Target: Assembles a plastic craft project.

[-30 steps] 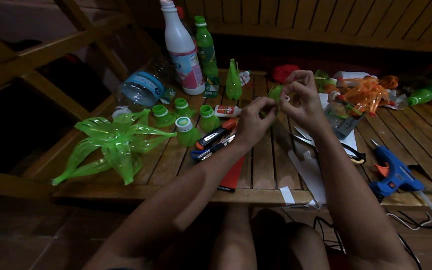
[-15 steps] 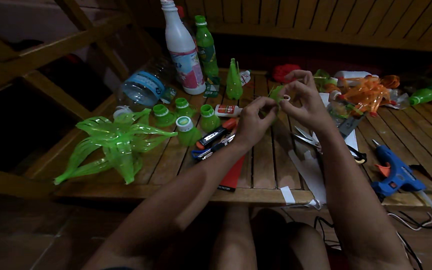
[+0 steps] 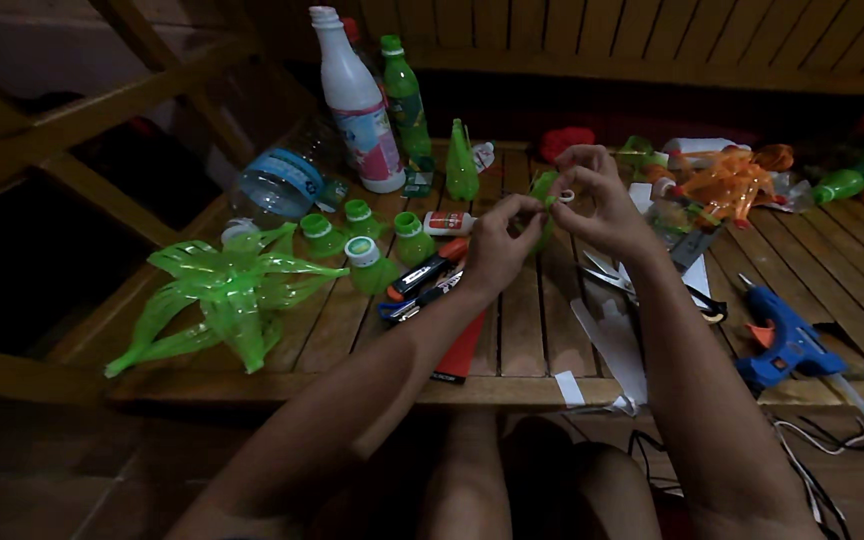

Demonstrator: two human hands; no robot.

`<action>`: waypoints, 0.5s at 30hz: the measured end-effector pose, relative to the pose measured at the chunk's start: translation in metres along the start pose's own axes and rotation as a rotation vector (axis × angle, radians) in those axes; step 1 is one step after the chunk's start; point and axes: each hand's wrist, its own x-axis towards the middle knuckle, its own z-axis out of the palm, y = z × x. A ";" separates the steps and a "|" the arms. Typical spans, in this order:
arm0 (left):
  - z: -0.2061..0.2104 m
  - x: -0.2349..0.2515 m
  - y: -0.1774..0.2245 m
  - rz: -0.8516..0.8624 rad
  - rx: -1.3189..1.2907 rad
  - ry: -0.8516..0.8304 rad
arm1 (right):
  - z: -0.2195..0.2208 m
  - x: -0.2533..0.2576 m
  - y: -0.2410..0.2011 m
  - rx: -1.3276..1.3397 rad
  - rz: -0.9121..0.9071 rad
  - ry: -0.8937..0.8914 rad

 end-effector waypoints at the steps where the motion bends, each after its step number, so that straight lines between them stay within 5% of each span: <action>1: 0.000 0.000 0.000 -0.003 0.002 -0.003 | 0.000 0.000 0.000 -0.010 -0.012 0.006; 15: 0.001 -0.001 0.001 0.041 0.052 -0.015 | 0.005 0.001 0.001 -0.043 -0.119 0.042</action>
